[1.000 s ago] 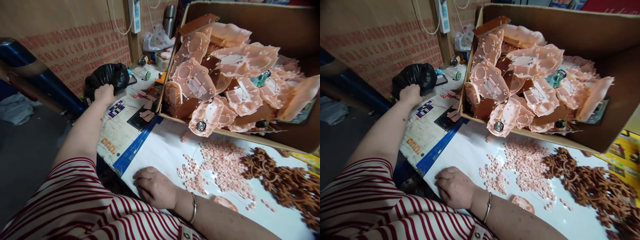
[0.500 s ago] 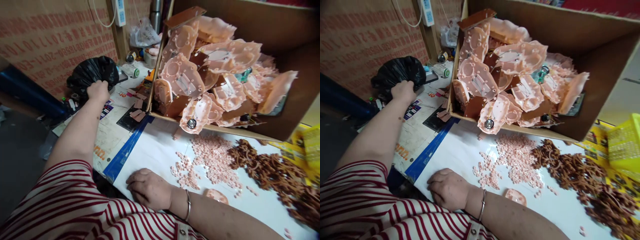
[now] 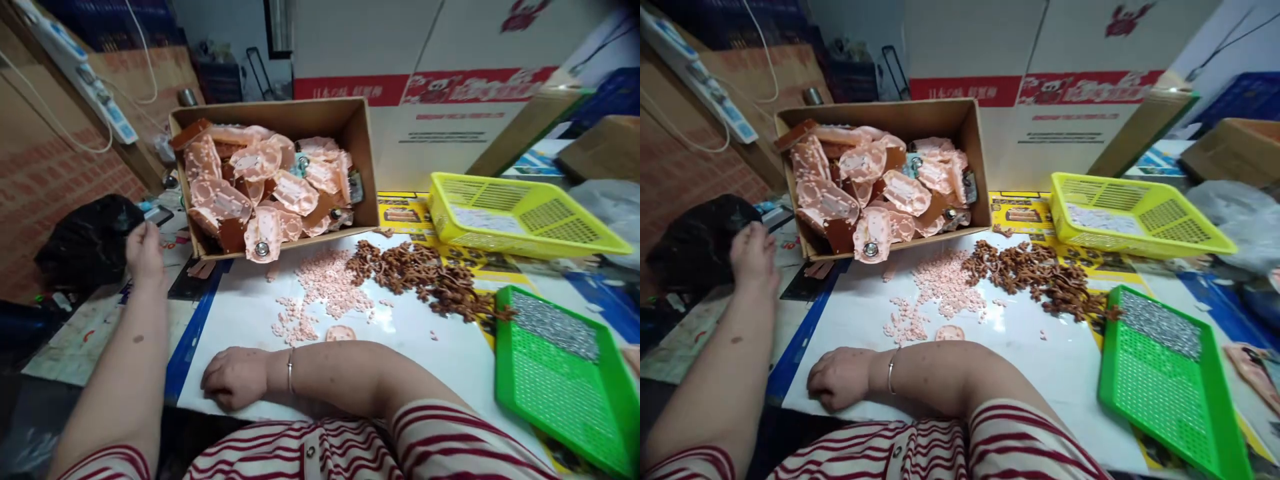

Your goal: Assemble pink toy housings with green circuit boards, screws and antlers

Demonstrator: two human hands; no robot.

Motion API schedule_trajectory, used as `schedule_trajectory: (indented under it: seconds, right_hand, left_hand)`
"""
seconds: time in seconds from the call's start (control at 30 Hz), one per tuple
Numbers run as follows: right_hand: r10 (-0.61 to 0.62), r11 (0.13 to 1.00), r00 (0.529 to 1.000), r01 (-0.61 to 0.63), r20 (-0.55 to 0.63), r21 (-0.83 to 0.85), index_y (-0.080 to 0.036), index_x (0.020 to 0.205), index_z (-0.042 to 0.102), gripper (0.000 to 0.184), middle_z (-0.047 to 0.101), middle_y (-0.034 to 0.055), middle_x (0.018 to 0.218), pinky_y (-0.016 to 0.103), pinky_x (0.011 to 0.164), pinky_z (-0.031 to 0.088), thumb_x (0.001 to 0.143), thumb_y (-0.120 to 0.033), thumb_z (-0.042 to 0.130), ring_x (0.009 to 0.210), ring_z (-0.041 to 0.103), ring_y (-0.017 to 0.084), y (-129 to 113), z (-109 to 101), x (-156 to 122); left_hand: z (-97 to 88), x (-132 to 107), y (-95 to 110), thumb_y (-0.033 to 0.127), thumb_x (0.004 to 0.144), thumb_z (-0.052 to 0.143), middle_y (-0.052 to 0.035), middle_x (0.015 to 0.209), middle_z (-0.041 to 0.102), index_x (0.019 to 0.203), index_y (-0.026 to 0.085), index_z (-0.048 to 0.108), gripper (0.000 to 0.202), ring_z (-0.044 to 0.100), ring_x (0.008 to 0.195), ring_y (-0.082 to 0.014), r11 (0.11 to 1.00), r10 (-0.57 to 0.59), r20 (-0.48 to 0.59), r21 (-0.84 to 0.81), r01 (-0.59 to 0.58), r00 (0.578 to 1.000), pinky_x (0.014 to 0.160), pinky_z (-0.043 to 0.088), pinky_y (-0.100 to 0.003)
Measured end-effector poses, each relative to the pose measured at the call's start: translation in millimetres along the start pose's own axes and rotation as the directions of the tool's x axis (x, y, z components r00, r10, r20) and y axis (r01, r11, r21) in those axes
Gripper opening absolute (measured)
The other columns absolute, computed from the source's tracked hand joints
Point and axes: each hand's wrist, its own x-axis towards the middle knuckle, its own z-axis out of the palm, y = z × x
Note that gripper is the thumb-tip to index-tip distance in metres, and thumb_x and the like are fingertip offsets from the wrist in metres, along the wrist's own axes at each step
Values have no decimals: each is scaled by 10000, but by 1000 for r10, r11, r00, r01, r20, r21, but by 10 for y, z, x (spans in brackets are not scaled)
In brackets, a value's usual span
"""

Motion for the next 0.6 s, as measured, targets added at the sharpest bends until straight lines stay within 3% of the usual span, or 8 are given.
schedule_trajectory:
  seconds: [0.13,0.23,0.3,0.33,0.4,0.5,0.53,0.6]
  right_hand:
    - [21,1000,1000,-21,0,13,-134,1125,722,248,782,60,1083,180,840,537,906,-171,610,904,715,114,-5,-368,-184]
    - [57,994,954,-83,-294,-76,-172,1131,701,246,767,41,1044,214,789,555,922,-195,571,878,700,121,50,-979,-749]
    - [59,949,746,-247,-664,-194,-210,1069,701,199,753,48,1023,278,876,568,928,-235,562,962,694,154,155,-1499,-1278]
    - [72,897,554,-399,-829,-188,-243,1044,697,182,741,45,1031,335,931,565,926,-256,560,999,684,174,235,-1758,-1554]
    - [94,845,337,-525,-937,-104,-231,1185,647,305,678,129,1189,556,1098,449,970,-238,431,1186,610,257,454,-2203,-2069]
    - [181,699,-71,-693,-981,179,-173,1293,592,543,601,195,1318,618,1130,379,810,-406,677,1261,542,337,864,-2552,-2585]
    - [270,691,-146,-659,-952,297,-160,1303,588,655,601,201,1326,598,1101,412,739,-457,740,1229,560,339,995,-2581,-2665]
    - [409,697,-187,-568,-893,438,-143,1221,641,673,667,177,1208,511,975,509,684,-533,756,1082,624,301,1205,-2552,-2699]
  left_hand:
    - [379,-389,-30,758,846,426,-19,1048,733,895,282,654,530,679,1143,-272,970,-136,163,-178,165,977,911,590,-439]
    - [477,-520,-42,744,797,542,36,1092,760,937,359,717,445,690,1143,-274,902,-221,296,-301,310,929,792,627,-423]
    - [480,-541,-42,724,802,562,54,1101,768,971,395,736,409,701,1121,-271,866,-298,307,-311,392,904,741,633,-411]
    - [470,-541,-41,726,814,544,54,1101,771,980,399,740,416,708,1101,-274,859,-329,298,-299,415,896,711,634,-409]
    - [439,-543,-45,730,824,526,49,1111,775,998,398,743,433,715,1082,-285,848,-349,325,-288,444,879,670,636,-413]
    - [405,-581,-75,623,785,645,49,1112,780,1000,389,748,335,708,1112,-307,845,-310,399,-300,443,863,691,648,-439]
    - [404,-600,-91,557,764,690,51,1121,779,999,384,750,298,699,1139,-309,845,-285,409,-320,429,867,720,652,-444]
    - [417,-636,-127,458,741,723,47,1155,771,997,366,754,274,681,1190,-296,844,-237,392,-370,389,889,781,655,-429]
